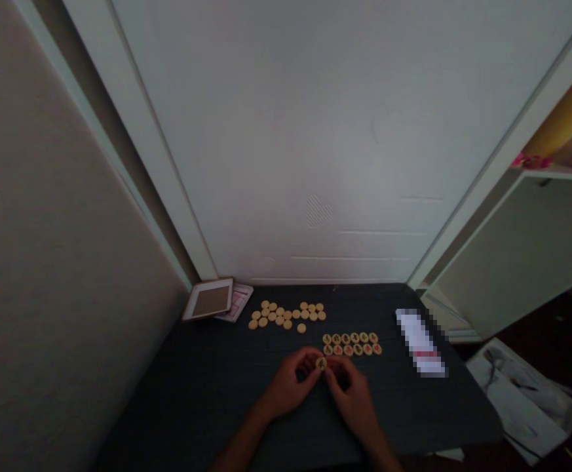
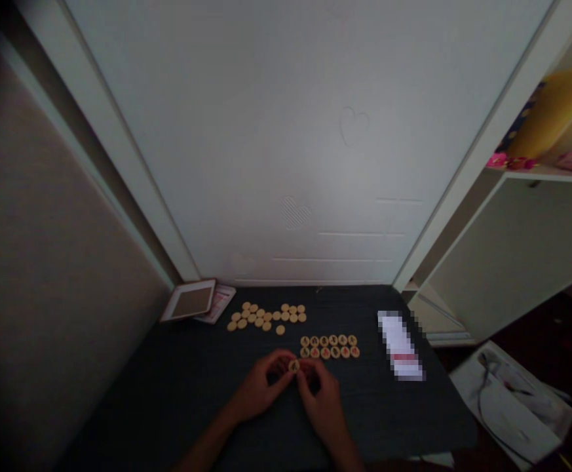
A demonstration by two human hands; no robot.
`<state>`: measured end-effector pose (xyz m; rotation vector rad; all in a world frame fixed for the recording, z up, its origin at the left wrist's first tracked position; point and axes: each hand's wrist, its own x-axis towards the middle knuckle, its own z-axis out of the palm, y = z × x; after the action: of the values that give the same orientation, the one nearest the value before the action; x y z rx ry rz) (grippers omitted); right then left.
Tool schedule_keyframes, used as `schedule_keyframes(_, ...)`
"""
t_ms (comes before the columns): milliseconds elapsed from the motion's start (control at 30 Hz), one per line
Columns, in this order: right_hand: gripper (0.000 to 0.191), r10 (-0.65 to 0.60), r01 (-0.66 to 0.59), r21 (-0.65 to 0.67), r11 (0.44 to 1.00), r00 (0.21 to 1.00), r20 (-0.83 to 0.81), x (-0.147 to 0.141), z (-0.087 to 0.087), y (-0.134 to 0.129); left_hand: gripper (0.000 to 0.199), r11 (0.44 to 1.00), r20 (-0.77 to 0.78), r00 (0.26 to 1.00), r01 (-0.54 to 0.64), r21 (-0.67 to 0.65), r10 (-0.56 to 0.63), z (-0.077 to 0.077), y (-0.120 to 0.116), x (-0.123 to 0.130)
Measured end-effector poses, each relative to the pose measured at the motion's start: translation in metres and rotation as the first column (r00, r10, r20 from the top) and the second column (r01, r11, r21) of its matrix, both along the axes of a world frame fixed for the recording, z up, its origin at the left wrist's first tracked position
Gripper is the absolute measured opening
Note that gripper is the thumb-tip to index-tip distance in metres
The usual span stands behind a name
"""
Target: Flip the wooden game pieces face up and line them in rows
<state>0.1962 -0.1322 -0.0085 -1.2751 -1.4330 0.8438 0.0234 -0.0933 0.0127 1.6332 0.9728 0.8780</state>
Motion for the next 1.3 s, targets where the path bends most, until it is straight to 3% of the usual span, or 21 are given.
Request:
schedule_keyframes(367, 0.027, 0.066, -0.066, 0.002, 0.998, 0.997, 0.034, -0.002, 0.005, -0.001, 0.021, 0.999, 0.057, 0.998, -0.008, -0.048, 0.011, -0.007, 0.003, -0.001)
schedule_keyframes(667, 0.024, 0.021, -0.021, -0.002, 1.000, 0.999, 0.025, -0.002, 0.000, -0.001, 0.026, 0.996, 0.085, 0.996, 0.026, -0.086, -0.019, -0.003, 0.004, -0.001)
schedule_keyframes(967, 0.025, -0.014, 0.015, -0.028, 0.999, 1.000, 0.021, 0.000, 0.001, 0.001, 0.025, 0.998, -0.003, 0.998, 0.056, -0.020, -0.056, 0.003, 0.002, -0.001)
schedule_keyframes(1300, 0.026, -0.053, 0.055, -0.059, 0.997, 0.998, 0.037, 0.001, -0.004, 0.002, 0.025, 0.997, -0.071, 0.995, 0.077, 0.013, -0.076, -0.004, 0.001, -0.002)
